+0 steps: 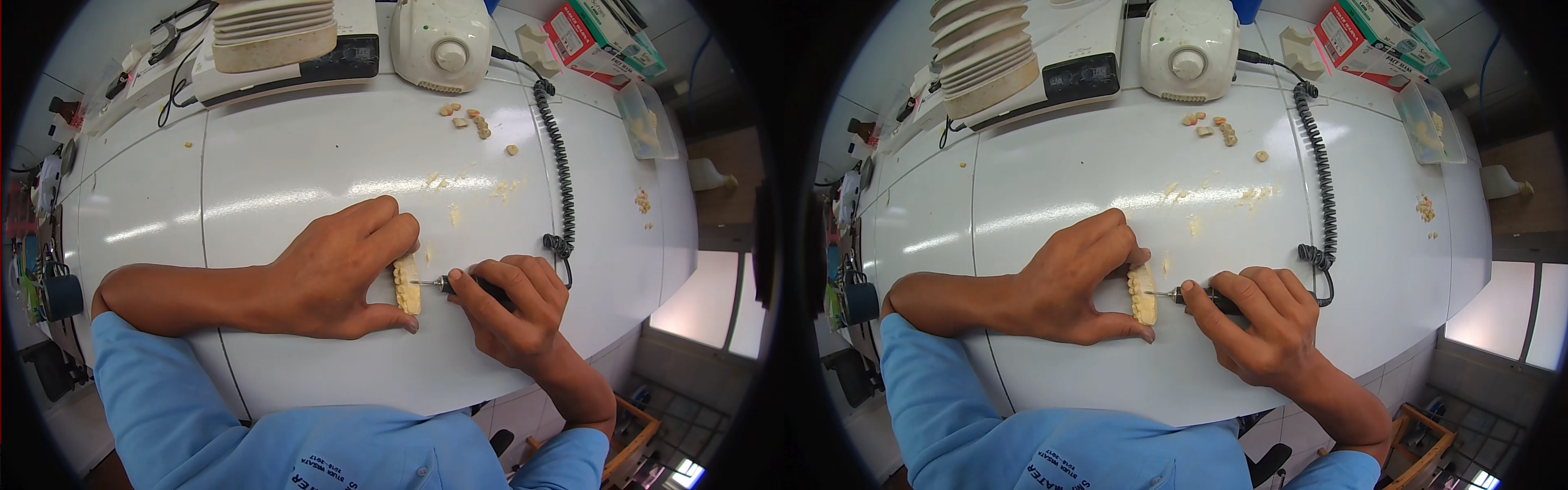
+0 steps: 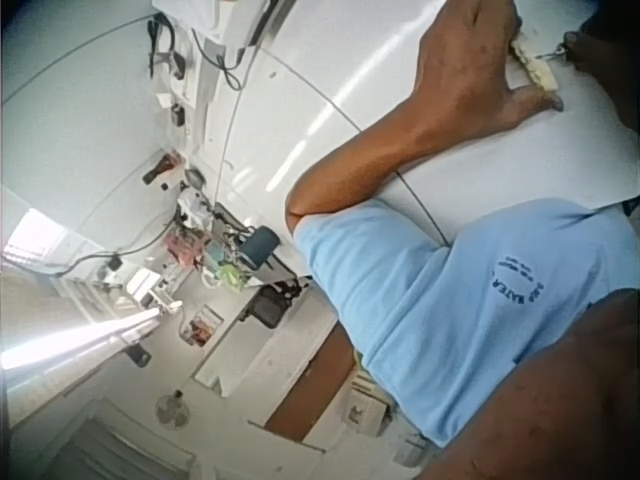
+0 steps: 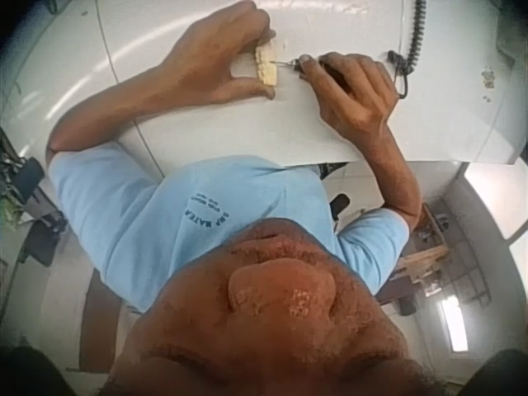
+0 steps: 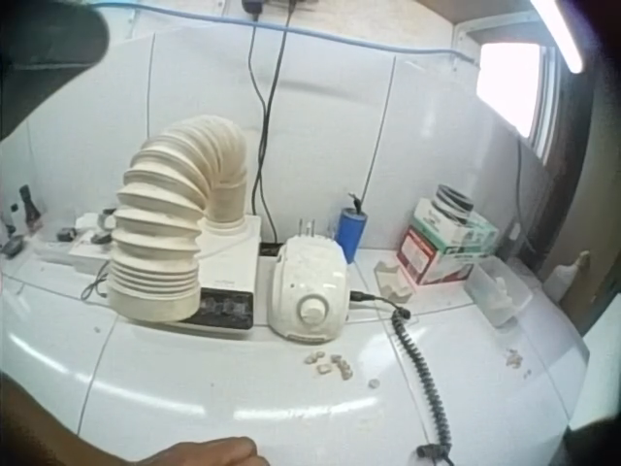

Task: Polishing a dental model using a handheld rotary tool.

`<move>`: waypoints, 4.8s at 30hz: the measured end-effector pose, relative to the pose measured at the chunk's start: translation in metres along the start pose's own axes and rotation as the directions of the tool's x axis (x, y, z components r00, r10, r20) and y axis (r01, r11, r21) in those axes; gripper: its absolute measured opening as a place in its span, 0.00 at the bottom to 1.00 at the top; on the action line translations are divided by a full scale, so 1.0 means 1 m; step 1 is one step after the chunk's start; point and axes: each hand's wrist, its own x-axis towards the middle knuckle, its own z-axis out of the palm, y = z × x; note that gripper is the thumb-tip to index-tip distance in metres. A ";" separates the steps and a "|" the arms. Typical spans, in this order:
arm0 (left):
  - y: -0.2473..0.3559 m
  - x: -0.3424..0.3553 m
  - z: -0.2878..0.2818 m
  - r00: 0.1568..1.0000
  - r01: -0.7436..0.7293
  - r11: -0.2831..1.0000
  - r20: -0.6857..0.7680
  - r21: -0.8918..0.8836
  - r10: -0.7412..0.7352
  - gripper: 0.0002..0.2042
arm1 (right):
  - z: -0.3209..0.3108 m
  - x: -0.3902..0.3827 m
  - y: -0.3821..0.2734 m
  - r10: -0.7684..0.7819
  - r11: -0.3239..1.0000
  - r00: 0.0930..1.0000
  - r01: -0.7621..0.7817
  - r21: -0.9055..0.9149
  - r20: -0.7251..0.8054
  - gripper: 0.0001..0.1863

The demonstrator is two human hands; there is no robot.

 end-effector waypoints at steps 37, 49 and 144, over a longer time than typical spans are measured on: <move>-0.008 0.000 -0.002 0.995 -0.098 0.987 0.017 -0.125 0.101 0.41 | 0.002 -0.001 0.003 0.006 1.000 1.000 -0.006 -0.005 -0.017 0.15; -0.008 0.001 -0.002 0.995 -0.092 0.990 0.021 -0.103 0.094 0.41 | 0.001 -0.002 0.003 0.005 1.000 1.000 -0.005 -0.011 -0.014 0.15; -0.008 0.000 -0.001 0.995 -0.092 0.992 0.026 -0.090 0.095 0.42 | 0.001 -0.002 0.004 0.007 1.000 1.000 -0.007 0.001 -0.001 0.17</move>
